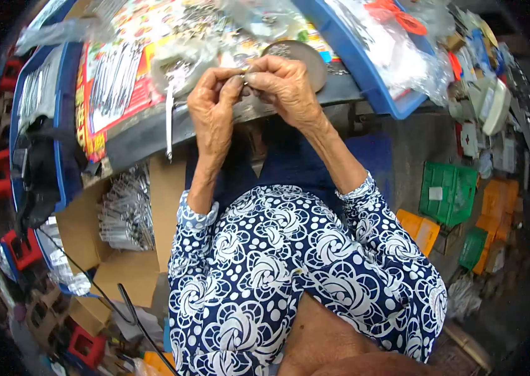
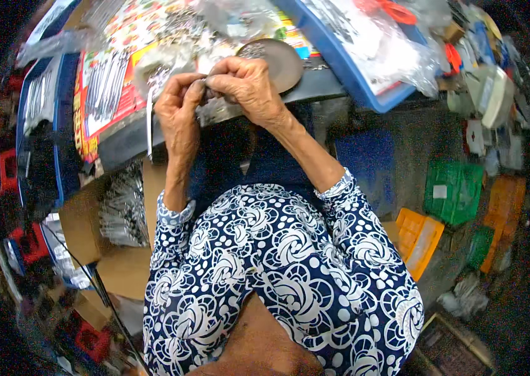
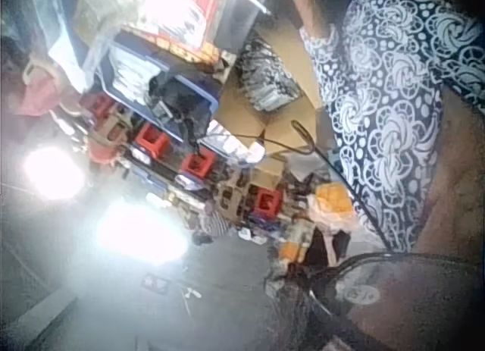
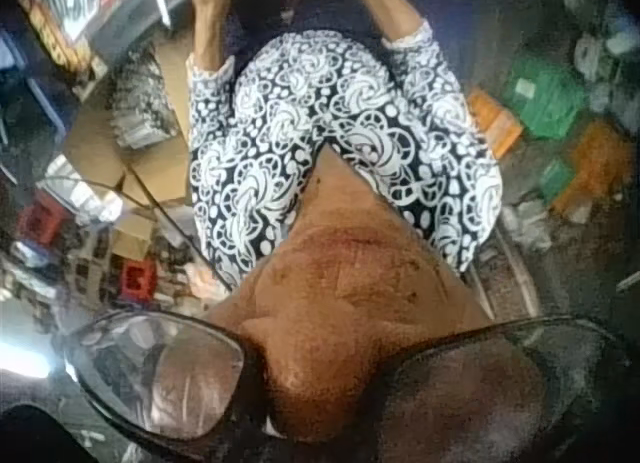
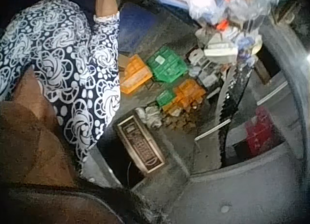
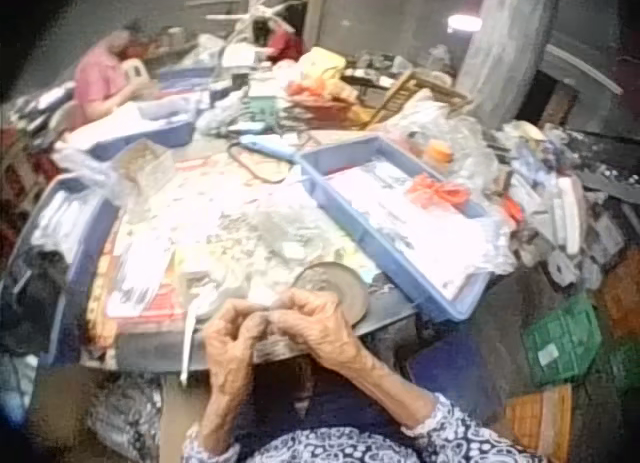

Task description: The person assembles metal clips by picking up pins, washers, and metal brackets and fitting them together by hand.

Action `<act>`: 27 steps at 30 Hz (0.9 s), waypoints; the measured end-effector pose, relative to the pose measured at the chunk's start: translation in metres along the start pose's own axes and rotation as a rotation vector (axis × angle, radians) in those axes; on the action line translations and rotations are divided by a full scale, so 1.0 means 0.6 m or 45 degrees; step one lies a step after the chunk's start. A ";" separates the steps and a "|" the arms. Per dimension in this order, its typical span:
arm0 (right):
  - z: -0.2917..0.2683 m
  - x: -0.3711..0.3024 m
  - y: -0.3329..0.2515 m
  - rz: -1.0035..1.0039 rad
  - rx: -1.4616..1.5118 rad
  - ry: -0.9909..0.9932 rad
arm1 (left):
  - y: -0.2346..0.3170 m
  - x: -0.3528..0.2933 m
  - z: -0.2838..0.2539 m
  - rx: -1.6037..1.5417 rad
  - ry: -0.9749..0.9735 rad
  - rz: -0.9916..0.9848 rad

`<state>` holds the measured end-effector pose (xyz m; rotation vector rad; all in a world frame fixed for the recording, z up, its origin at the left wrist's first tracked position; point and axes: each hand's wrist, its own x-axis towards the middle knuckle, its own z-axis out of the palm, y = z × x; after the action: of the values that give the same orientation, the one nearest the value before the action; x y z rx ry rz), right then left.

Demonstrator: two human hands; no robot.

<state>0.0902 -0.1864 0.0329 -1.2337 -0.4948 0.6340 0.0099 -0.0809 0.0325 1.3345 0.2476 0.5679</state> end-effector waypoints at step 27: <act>-0.216 -0.079 -0.143 -0.463 -0.457 0.716 | -0.059 0.282 0.287 1.083 -0.663 0.790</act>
<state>0.1560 -0.3269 0.0808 -1.5386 -0.3481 -0.1267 0.2440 -0.1421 0.0638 2.3624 -0.4255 0.6235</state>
